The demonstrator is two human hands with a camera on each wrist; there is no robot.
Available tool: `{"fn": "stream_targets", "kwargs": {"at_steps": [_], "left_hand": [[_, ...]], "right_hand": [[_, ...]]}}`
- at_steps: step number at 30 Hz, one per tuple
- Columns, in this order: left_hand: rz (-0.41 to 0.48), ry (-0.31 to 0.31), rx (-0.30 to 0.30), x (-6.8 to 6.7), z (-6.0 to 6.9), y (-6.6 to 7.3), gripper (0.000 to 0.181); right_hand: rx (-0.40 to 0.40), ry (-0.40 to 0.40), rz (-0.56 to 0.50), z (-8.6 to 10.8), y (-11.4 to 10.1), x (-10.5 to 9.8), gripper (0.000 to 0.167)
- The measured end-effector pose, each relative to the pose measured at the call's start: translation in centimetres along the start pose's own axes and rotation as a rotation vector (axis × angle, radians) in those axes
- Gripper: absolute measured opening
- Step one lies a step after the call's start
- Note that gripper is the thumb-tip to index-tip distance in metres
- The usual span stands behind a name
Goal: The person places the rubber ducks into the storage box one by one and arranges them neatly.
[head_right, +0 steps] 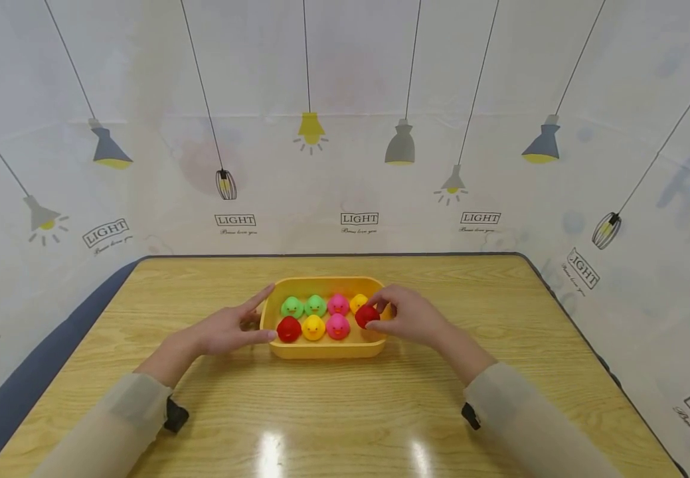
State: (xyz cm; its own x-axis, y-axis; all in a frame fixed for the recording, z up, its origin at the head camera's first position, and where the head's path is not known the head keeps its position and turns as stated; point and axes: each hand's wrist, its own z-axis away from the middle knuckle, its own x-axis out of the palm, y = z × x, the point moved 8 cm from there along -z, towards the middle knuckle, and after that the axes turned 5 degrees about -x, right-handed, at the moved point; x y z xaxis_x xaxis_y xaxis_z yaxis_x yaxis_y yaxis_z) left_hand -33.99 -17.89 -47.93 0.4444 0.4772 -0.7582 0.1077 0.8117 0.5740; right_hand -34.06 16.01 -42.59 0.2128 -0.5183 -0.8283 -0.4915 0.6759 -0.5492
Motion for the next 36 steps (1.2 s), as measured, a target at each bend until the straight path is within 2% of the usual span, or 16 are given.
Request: {"fn": "stream_targets", "kwargs": {"at_steps": [16,23,36], "left_hand": [[0.006,0.005,-0.005,0.0,0.0,0.1,0.106],[-0.005,0.001,-0.002,0.0,0.0,0.2,0.106],[-0.008,0.003,-0.01,-0.1,0.2,0.3,0.105]], "right_hand": [[0.028,-0.109,0.111,-1.6,-0.2,1.5,0.029],[0.062,-0.154,0.211,-1.9,-0.1,2.0,0.029],[0.055,-0.152,0.274,-2.3,-0.5,2.2,0.027]]}}
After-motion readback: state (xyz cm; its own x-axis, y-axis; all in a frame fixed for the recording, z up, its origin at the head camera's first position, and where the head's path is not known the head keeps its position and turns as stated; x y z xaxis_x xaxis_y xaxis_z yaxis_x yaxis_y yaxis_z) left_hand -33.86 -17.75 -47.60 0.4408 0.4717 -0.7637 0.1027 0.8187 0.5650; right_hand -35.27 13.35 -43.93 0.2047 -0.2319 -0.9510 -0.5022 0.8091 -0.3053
